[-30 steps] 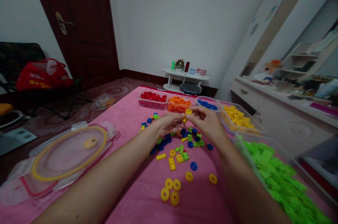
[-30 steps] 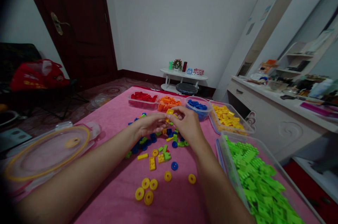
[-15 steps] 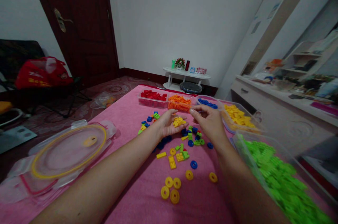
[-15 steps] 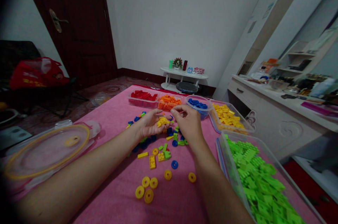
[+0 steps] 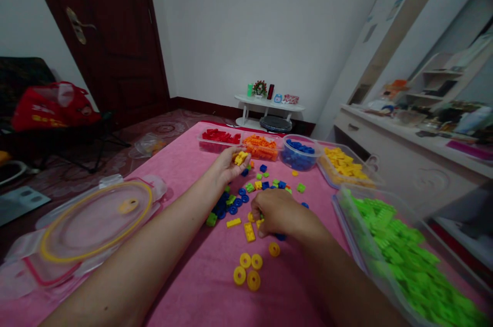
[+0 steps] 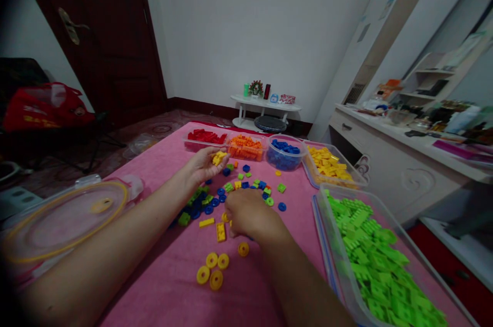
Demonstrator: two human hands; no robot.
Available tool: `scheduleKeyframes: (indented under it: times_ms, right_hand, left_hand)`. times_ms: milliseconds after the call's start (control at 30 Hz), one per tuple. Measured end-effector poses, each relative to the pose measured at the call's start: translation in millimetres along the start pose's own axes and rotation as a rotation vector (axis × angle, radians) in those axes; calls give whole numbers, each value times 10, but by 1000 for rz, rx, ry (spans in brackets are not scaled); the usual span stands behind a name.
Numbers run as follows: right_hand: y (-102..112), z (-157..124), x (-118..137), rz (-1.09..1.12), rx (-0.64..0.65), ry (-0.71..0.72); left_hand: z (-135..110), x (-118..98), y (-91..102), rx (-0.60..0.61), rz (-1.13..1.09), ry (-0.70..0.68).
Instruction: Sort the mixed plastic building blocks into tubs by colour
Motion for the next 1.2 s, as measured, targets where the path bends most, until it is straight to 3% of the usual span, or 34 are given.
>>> scheduleKeyframes:
  times_ms: [100, 200, 300, 467, 600, 700, 800, 867, 933, 1067, 1200]
  right_hand:
    - [115, 59, -191, 82, -148, -37]
    - [254, 110, -459, 356, -357, -25]
    - [296, 166, -670, 618, -486, -23]
    - [390, 96, -863, 948, -717, -46]
    - [373, 72, -902, 1198, -774, -10]
    - [215, 130, -926, 1505, -768, -41]
    - [-63, 310, -728, 1954, -559, -41]
    - [-188, 413, -472, 2216, -354, 7]
    - [-242, 455, -303, 2383, -267, 24]
    - [-248, 441, -351, 2471, -499, -30]
    - [-239, 416, -482, 2378, -668, -63]
  left_hand:
    - [7, -6, 6, -5, -24, -29]
    - [8, 0, 19, -7, -10, -44]
    - [-2, 28, 25, -7, 51, -37]
    - [-42, 100, -96, 94, 197, -32]
    - [-91, 203, -217, 197, 408, -9]
    - [-151, 77, -336, 242, 508, -226]
    - [-320, -127, -413, 192, 556, -561]
    - [-465, -171, -475, 151, 666, -723]
    - [-623, -161, -589, 139, 849, -858]
    - [-868, -29, -858, 216, 1198, -1022]
    - [-864, 64, -899, 254, 1265, -965]
Point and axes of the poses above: each hand's wrist, its own z-axis towards the middle knuckle, its own y-axis out of the back of the hand, x = y × z, the point moved 10 cm from there along z, towards the middle knuckle, and after that the axes turned 4 degrees about x, right-handed, at the moved point
